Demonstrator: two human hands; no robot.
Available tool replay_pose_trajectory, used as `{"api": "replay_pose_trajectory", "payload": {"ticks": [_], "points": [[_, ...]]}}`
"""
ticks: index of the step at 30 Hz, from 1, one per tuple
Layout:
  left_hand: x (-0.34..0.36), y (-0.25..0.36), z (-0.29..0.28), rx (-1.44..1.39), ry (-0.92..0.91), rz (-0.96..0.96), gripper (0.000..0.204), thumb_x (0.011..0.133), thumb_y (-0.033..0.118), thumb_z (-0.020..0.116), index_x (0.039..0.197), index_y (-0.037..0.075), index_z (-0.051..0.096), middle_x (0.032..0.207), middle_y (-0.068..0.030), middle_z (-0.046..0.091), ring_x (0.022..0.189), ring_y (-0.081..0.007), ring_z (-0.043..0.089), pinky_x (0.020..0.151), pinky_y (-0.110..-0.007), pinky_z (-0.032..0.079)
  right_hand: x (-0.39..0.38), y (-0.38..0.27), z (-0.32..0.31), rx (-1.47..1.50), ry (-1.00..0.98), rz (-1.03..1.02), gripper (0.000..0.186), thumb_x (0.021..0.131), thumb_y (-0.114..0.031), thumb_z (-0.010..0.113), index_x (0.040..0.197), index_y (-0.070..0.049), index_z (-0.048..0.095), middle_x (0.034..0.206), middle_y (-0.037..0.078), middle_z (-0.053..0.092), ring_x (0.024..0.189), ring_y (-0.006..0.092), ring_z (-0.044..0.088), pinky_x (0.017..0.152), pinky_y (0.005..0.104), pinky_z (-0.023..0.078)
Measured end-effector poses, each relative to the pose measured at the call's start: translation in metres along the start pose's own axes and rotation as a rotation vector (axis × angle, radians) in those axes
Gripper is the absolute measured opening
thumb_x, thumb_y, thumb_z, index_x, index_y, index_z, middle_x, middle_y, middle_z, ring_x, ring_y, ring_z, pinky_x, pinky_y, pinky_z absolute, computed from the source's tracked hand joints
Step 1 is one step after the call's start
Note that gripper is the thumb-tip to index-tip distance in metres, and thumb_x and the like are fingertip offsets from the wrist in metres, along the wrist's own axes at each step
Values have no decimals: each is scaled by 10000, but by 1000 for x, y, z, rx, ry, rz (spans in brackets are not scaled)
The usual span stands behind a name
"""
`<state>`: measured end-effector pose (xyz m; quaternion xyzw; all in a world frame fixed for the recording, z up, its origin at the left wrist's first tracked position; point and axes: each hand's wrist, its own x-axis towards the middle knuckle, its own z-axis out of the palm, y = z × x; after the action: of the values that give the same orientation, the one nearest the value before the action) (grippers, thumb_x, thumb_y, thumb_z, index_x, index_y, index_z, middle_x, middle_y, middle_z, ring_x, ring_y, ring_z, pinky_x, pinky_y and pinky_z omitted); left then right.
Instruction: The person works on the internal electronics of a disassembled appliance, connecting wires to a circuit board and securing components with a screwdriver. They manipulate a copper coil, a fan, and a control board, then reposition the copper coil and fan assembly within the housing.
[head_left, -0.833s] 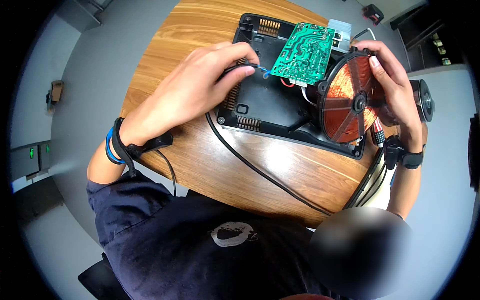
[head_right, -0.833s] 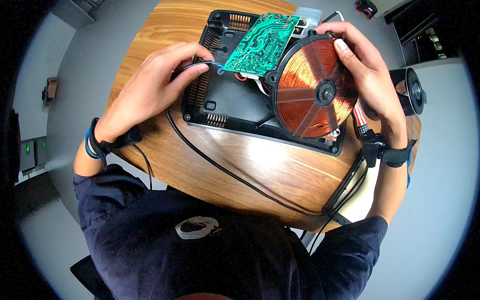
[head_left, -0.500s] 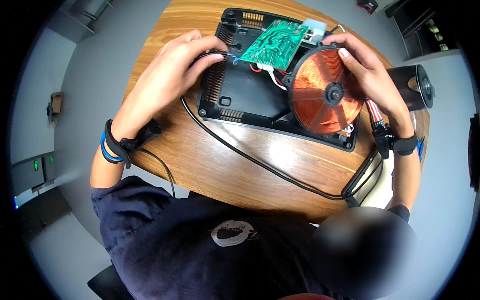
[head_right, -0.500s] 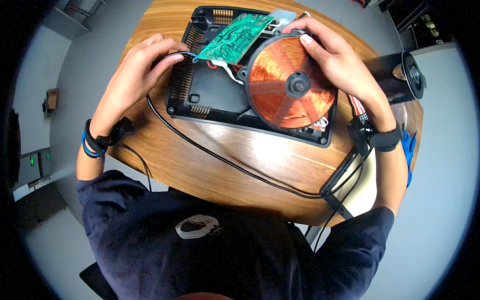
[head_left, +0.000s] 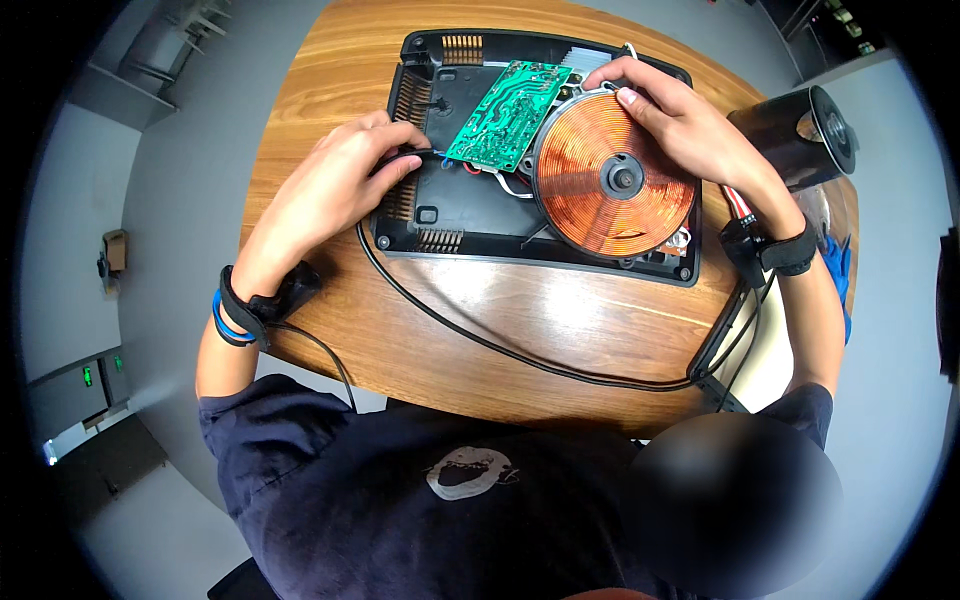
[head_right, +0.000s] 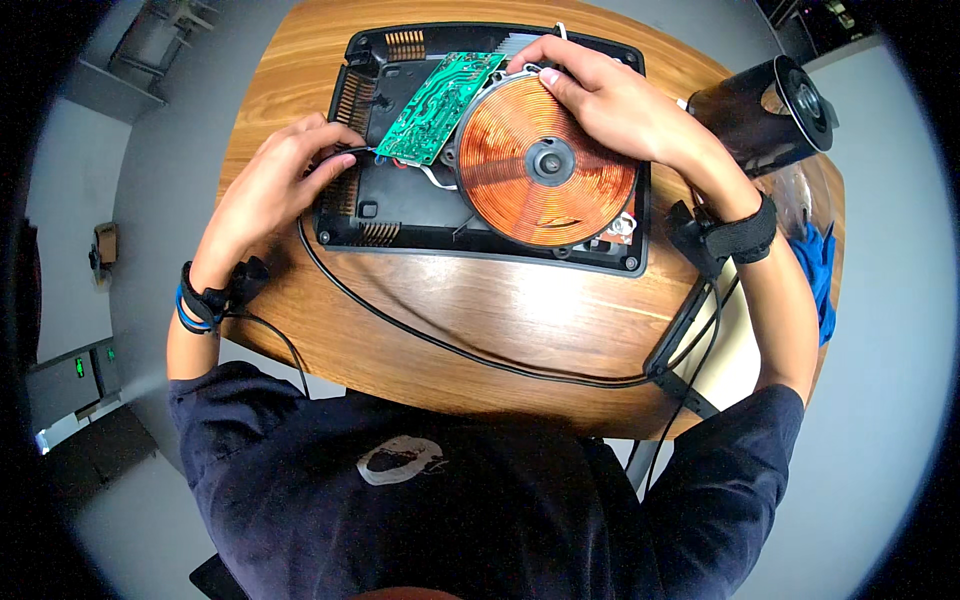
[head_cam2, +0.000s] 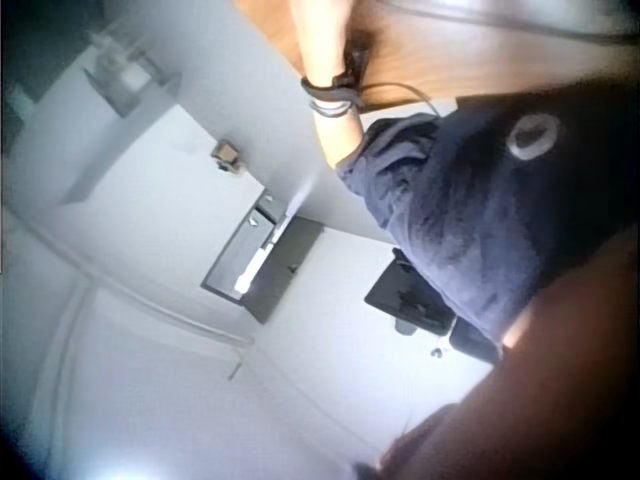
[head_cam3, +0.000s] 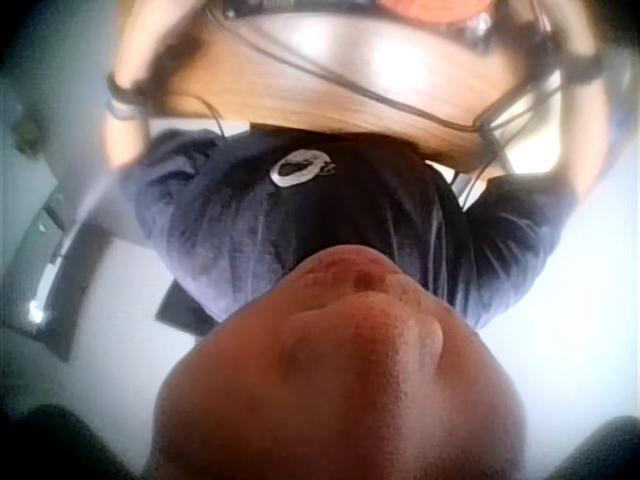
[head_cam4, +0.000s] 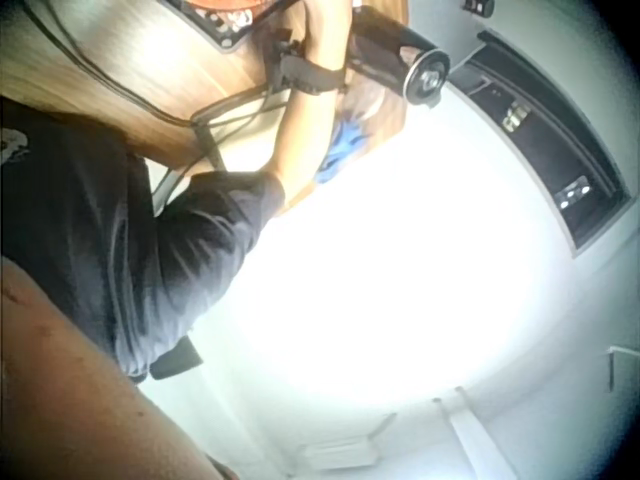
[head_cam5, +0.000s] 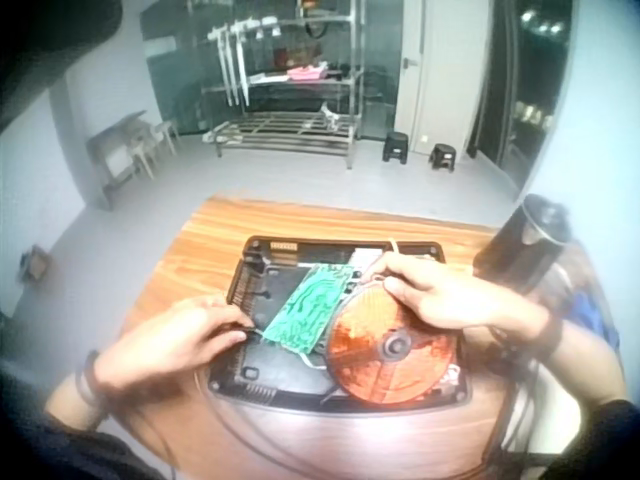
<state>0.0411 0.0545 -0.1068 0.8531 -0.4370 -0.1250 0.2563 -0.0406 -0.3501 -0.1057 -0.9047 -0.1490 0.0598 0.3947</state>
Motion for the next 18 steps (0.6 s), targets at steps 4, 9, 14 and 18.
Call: {"api": "replay_pose_trajectory", "payload": {"ticks": [4,9,14,18], "points": [[1,0,2,26,-47,-1,237,1098,127,785,1315,34,769,1130,-162,716,1040,-353,723,931,-445,584,-2,-4,-4,-71,-65,67,349,1251,-228,552,1580,-170,650,1306,147,779,1205,300,758,1096,439,579],[7,12,-8,28,-165,-63,284,1066,148,830,1325,43,777,1069,-132,683,962,-281,694,863,-421,569,-27,-24,-12,-197,-103,120,550,1240,-292,607,1764,-188,477,1619,177,654,1445,332,679,1239,450,522],[4,10,-7,32,-198,-83,289,1054,139,845,1315,37,775,1015,-107,631,921,-253,662,851,-398,551,-82,-44,-43,-374,-34,28,597,1224,-335,628,1767,-152,465,1627,189,621,1462,388,659,1220,487,548],[9,14,-12,44,-162,-55,226,1062,148,835,1192,-3,729,1018,-124,630,924,-277,664,866,-410,554,-149,-57,-83,-524,-25,176,523,1214,-328,639,1681,-103,567,1551,184,676,1404,372,696,1174,480,580]]}}
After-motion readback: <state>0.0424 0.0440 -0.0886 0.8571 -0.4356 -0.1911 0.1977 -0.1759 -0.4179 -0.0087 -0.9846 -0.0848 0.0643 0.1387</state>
